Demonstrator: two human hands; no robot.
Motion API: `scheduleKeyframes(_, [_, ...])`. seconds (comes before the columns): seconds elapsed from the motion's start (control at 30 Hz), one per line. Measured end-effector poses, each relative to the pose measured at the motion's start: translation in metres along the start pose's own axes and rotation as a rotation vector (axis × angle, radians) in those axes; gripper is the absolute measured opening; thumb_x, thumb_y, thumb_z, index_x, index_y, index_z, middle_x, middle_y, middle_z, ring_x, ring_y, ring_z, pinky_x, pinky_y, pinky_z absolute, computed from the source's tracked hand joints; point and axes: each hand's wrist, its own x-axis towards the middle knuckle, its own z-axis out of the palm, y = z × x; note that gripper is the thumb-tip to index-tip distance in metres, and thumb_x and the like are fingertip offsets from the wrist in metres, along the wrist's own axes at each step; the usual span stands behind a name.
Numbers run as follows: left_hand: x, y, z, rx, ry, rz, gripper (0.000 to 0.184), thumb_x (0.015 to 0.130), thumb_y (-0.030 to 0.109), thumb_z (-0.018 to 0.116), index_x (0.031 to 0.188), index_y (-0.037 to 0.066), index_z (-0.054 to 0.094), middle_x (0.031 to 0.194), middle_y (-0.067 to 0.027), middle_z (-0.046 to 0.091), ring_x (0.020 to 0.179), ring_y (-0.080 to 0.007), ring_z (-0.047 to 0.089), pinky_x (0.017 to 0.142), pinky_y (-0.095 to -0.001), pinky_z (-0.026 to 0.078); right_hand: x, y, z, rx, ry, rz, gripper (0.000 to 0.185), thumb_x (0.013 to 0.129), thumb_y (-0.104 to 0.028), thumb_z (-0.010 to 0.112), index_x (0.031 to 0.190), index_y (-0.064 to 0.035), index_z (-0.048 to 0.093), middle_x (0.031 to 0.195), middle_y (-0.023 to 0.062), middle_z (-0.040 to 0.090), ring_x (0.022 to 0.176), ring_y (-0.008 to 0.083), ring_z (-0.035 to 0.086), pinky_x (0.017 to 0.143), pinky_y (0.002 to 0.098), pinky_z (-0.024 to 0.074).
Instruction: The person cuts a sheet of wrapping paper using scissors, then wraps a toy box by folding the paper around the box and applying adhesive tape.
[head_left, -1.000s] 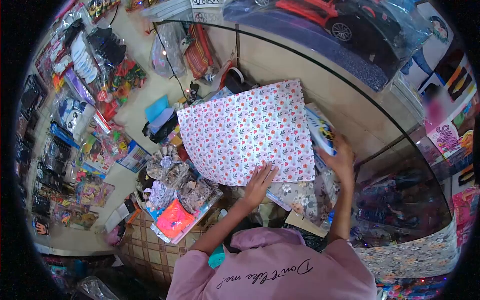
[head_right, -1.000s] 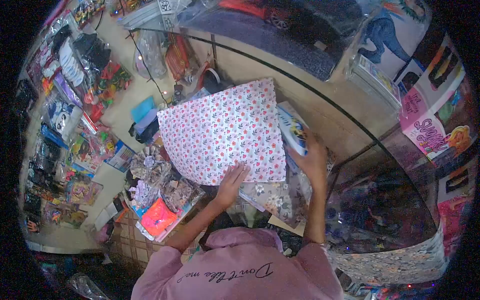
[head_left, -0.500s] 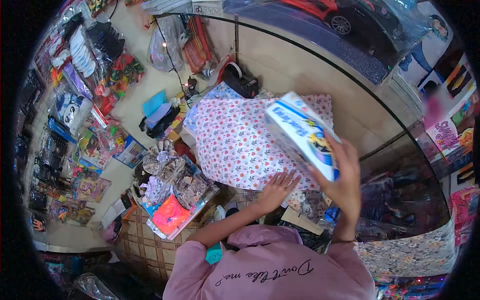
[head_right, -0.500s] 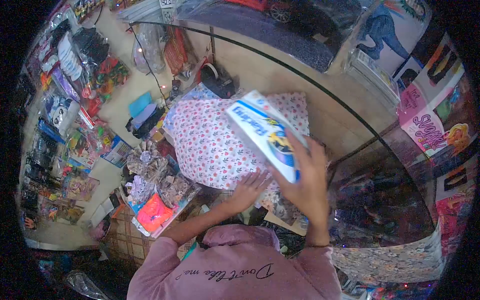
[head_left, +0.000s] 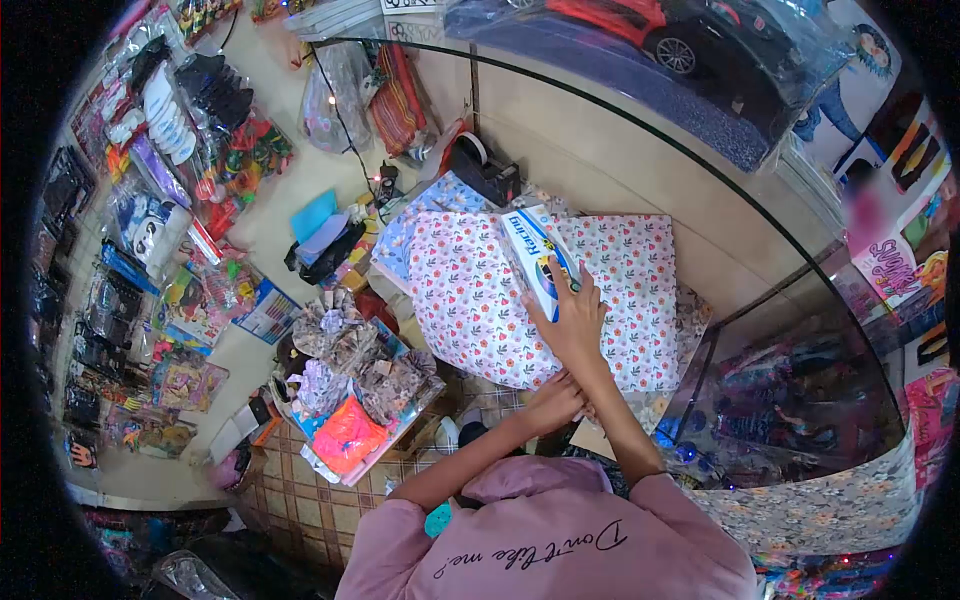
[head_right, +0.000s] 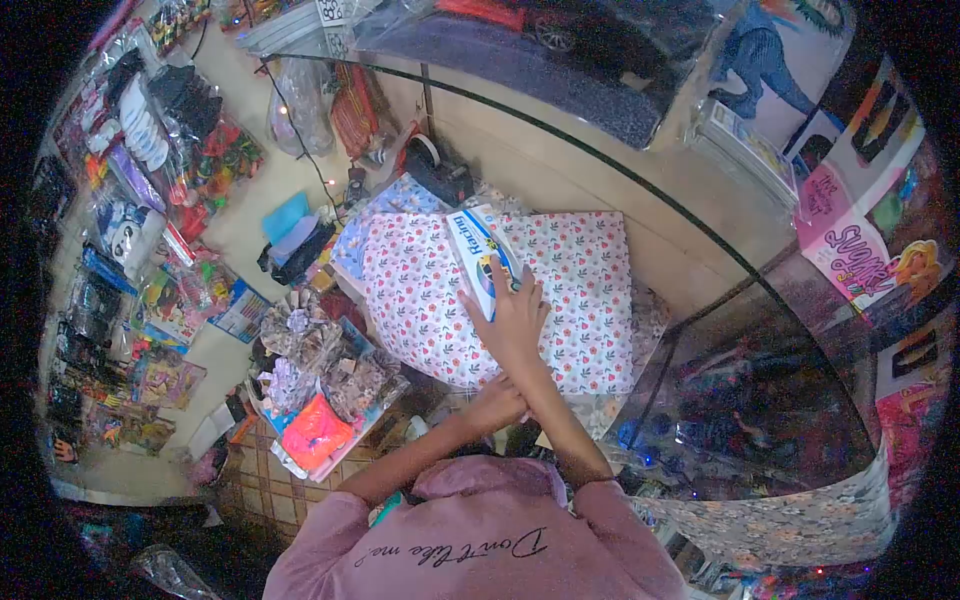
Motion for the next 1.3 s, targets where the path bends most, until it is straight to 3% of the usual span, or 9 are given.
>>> scheduleKeyframes(0.1, [0.001,-0.003,-0.003,-0.060,-0.090,-0.020,0.035,0.077,0.012,0.058,0.110,0.000,0.060,0.114,-0.0153,0.059,0.115,-0.0305,0.052,0.102,-0.0432,0.038,0.000,-0.006,-0.012,0.014,-0.106,0.016,0.072,0.082,-0.057,0.060,0.140,-0.0172,0.043,0.133,0.0370,0.034,0.120,0.0538,0.040,0.089,0.0617,0.0389])
scheduleKeyframes(0.27, [-0.002,-0.004,-0.002,-0.199,0.043,-0.023,0.032,0.076,0.013,0.054,0.105,0.001,0.062,0.109,-0.0155,0.061,0.111,-0.0312,0.054,0.103,-0.0423,0.037,0.002,-0.016,-0.032,0.186,-0.316,0.002,0.087,0.082,-0.056,0.061,0.138,0.0049,0.036,0.138,0.0410,0.024,0.110,0.0582,0.047,0.077,0.0566,0.0503])
scheduleKeyframes(0.37, [-0.004,-0.007,0.011,-0.198,0.015,-0.068,0.031,0.080,0.014,0.053,0.106,0.001,0.062,0.111,-0.0162,0.060,0.111,-0.0322,0.053,0.103,-0.0438,0.036,-0.003,-0.005,-0.008,0.040,-0.103,-0.148,0.088,0.080,-0.056,0.064,0.137,0.0044,0.035,0.140,0.0423,0.019,0.108,0.0595,0.047,0.075,0.0577,0.0508])
scheduleKeyframes(0.57, [-0.001,-0.005,-0.003,-0.217,-0.126,-0.100,0.032,0.086,0.017,0.051,0.112,0.002,0.061,0.117,-0.0150,0.060,0.116,-0.0298,0.051,0.106,-0.0448,0.033,0.008,-0.013,0.004,0.082,-0.148,-0.006,0.090,0.071,-0.054,0.071,0.132,-0.0001,0.034,0.143,0.0415,0.015,0.120,0.0585,0.039,0.088,0.0560,0.0460])
scheduleKeyframes(0.77, [-0.004,-0.004,-0.007,-0.161,-0.023,-0.018,0.039,0.090,0.023,0.056,0.126,0.008,0.054,0.135,-0.0107,0.050,0.125,-0.0261,0.047,0.108,-0.0471,0.031,0.022,0.018,-0.039,0.045,-0.343,-0.016,0.082,0.065,-0.043,0.076,0.130,-0.0114,0.037,0.140,0.0355,0.029,0.118,0.0497,0.047,0.089,0.0530,0.0453])
scheduleKeyframes(0.8, [-0.006,-0.003,-0.006,-0.167,-0.033,-0.032,0.039,0.091,0.024,0.055,0.127,0.008,0.053,0.137,-0.0106,0.049,0.127,-0.0255,0.045,0.108,-0.0478,0.030,0.025,0.026,-0.041,0.109,-0.325,-0.045,0.078,0.066,-0.039,0.076,0.130,-0.0159,0.037,0.128,0.0290,0.044,0.108,0.0453,0.054,0.085,0.0514,0.0468])
scheduleKeyframes(0.9, [-0.010,0.001,-0.005,-0.183,-0.033,-0.061,0.040,0.091,0.022,0.053,0.129,0.009,0.052,0.139,-0.0106,0.047,0.130,-0.0251,0.042,0.110,-0.0485,0.026,0.026,0.035,-0.040,0.040,-0.268,-0.025,0.076,0.066,-0.036,0.076,0.129,-0.0174,0.037,0.116,0.0222,0.050,0.100,0.0419,0.057,0.081,0.0490,0.0474])
scheduleKeyframes(1.17, [-0.025,-0.018,-0.060,-0.058,-0.077,-0.254,0.071,0.075,0.011,0.056,0.143,0.012,0.034,0.149,-0.0102,0.032,0.138,-0.0281,0.028,0.113,-0.0484,0.019,0.088,0.061,-0.065,0.098,-0.058,-0.387,0.067,0.060,-0.026,0.076,0.120,-0.0115,0.051,0.108,0.0171,0.058,0.101,0.0342,0.058,0.087,0.0427,0.0453])
scheduleKeyframes(1.3, [-0.041,-0.043,-0.044,0.202,0.038,-0.343,0.069,0.078,-0.001,0.052,0.143,0.011,0.034,0.146,-0.0127,0.034,0.136,-0.0303,0.031,0.112,-0.0476,0.020,0.127,0.066,-0.063,0.224,-0.089,-0.470,0.062,0.060,-0.023,0.076,0.117,-0.0097,0.054,0.111,0.0168,0.059,0.102,0.0342,0.057,0.088,0.0422,0.0446])
